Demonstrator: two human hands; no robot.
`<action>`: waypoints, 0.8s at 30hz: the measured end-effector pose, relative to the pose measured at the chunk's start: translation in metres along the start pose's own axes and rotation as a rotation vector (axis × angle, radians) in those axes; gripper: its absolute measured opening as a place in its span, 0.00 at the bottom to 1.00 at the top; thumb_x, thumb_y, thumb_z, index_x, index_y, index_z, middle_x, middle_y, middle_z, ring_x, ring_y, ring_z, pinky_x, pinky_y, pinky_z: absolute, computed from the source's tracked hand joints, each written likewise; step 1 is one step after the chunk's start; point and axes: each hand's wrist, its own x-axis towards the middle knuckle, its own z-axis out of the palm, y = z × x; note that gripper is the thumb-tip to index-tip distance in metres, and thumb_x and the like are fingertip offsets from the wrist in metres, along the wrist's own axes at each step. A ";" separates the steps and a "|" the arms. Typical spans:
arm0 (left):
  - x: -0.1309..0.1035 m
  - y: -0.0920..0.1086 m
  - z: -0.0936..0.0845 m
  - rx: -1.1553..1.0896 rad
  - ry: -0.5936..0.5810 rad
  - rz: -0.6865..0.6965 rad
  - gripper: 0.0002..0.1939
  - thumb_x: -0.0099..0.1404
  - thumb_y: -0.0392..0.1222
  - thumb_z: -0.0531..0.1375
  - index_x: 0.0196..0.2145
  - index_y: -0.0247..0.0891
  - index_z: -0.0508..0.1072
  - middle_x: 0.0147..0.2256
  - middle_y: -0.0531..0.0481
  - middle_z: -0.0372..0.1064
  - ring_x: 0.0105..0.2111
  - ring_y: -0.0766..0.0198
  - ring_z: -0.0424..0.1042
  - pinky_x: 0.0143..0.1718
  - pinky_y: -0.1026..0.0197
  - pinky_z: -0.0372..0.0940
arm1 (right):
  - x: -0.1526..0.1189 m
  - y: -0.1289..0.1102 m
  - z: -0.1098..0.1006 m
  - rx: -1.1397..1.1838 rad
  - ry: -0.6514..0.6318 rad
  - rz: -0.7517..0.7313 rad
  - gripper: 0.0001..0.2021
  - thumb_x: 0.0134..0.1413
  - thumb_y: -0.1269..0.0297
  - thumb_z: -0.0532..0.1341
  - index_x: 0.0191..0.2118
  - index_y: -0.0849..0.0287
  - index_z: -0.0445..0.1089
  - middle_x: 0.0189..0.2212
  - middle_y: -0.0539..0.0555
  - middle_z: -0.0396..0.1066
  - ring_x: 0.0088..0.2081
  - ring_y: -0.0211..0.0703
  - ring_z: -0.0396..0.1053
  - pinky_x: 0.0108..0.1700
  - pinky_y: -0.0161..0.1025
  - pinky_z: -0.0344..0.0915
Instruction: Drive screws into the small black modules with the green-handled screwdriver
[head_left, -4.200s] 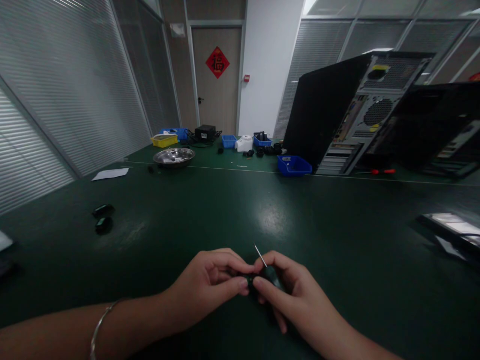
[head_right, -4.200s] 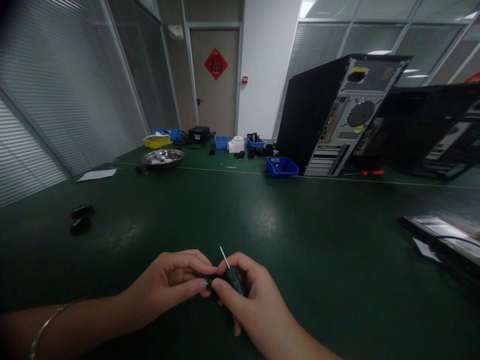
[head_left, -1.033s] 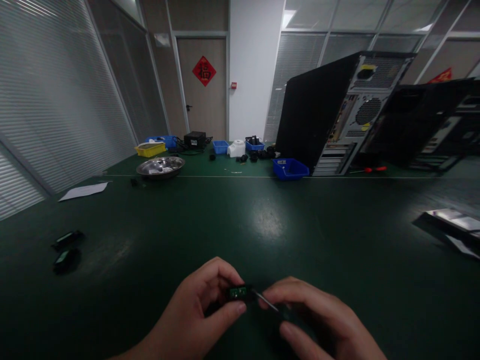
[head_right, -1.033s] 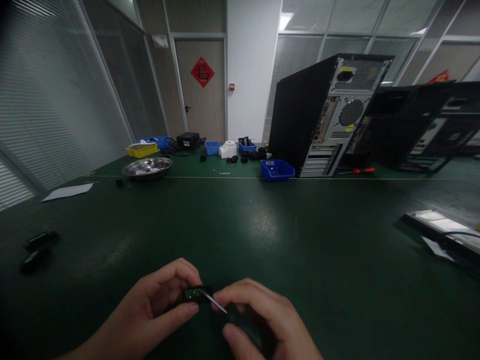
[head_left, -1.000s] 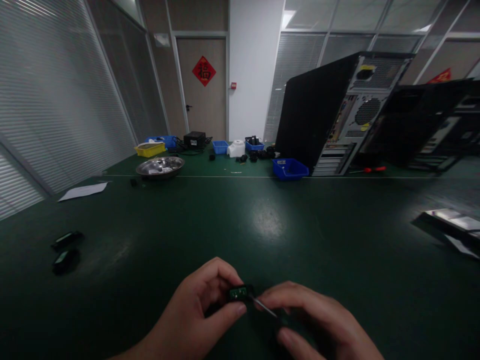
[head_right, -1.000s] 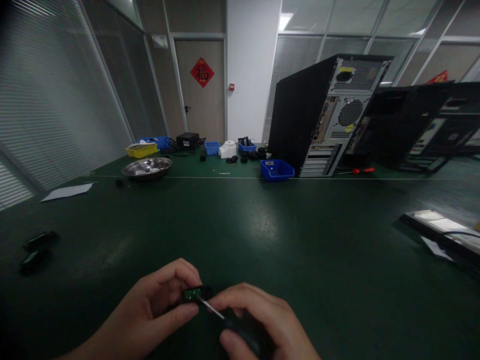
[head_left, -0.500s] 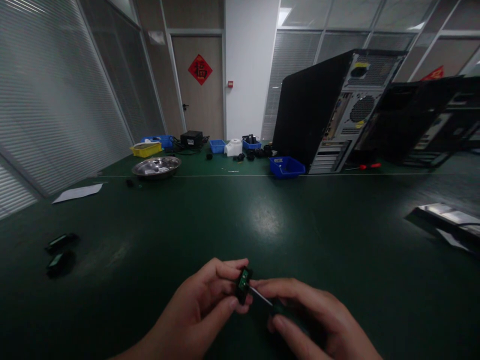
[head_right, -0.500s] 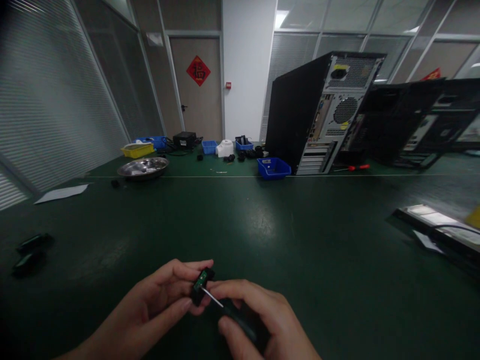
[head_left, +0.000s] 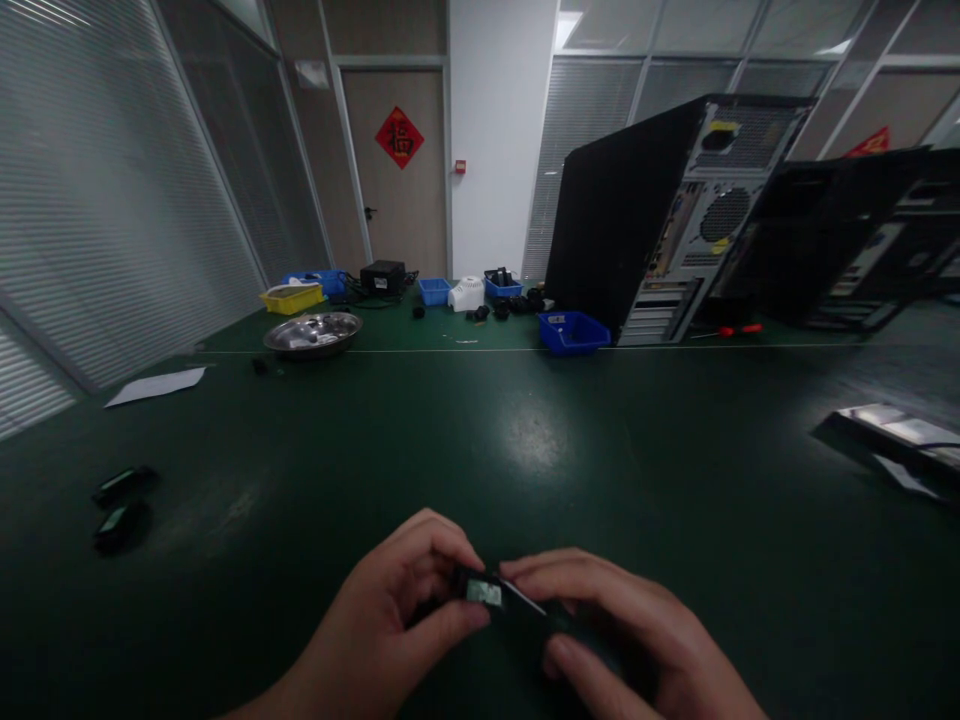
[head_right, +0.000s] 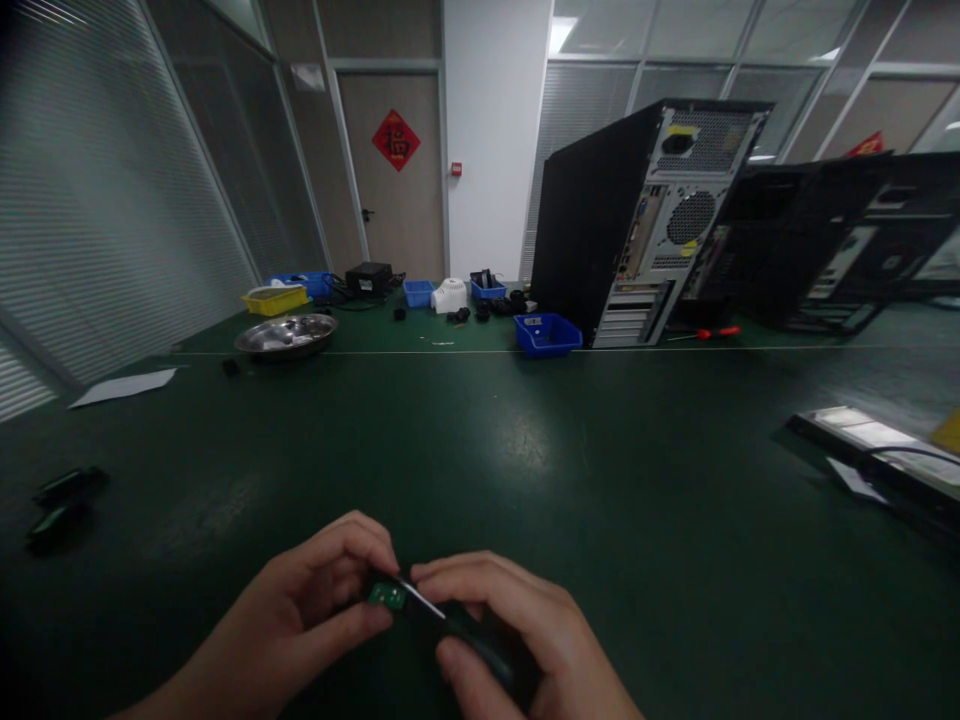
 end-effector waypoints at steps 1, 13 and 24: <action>0.000 0.001 0.000 -0.022 0.010 -0.037 0.06 0.61 0.33 0.65 0.37 0.39 0.74 0.37 0.51 0.68 0.37 0.63 0.71 0.39 0.62 0.65 | 0.002 0.000 0.000 0.000 0.007 -0.001 0.17 0.57 0.75 0.62 0.48 0.48 0.76 0.44 0.54 0.80 0.46 0.47 0.78 0.47 0.38 0.75; -0.001 0.003 0.001 -0.022 0.066 -0.141 0.07 0.60 0.36 0.66 0.37 0.39 0.72 0.34 0.52 0.73 0.37 0.62 0.72 0.39 0.62 0.65 | 0.005 0.007 -0.001 -0.002 -0.029 -0.104 0.24 0.52 0.82 0.59 0.47 0.44 0.74 0.38 0.50 0.77 0.39 0.41 0.77 0.40 0.33 0.73; -0.004 0.004 0.001 0.308 -0.077 -0.026 0.07 0.57 0.36 0.65 0.35 0.38 0.74 0.30 0.53 0.66 0.27 0.66 0.66 0.28 0.65 0.60 | 0.003 0.007 0.000 0.005 -0.068 -0.095 0.22 0.54 0.80 0.59 0.47 0.46 0.75 0.38 0.51 0.77 0.39 0.42 0.77 0.40 0.36 0.73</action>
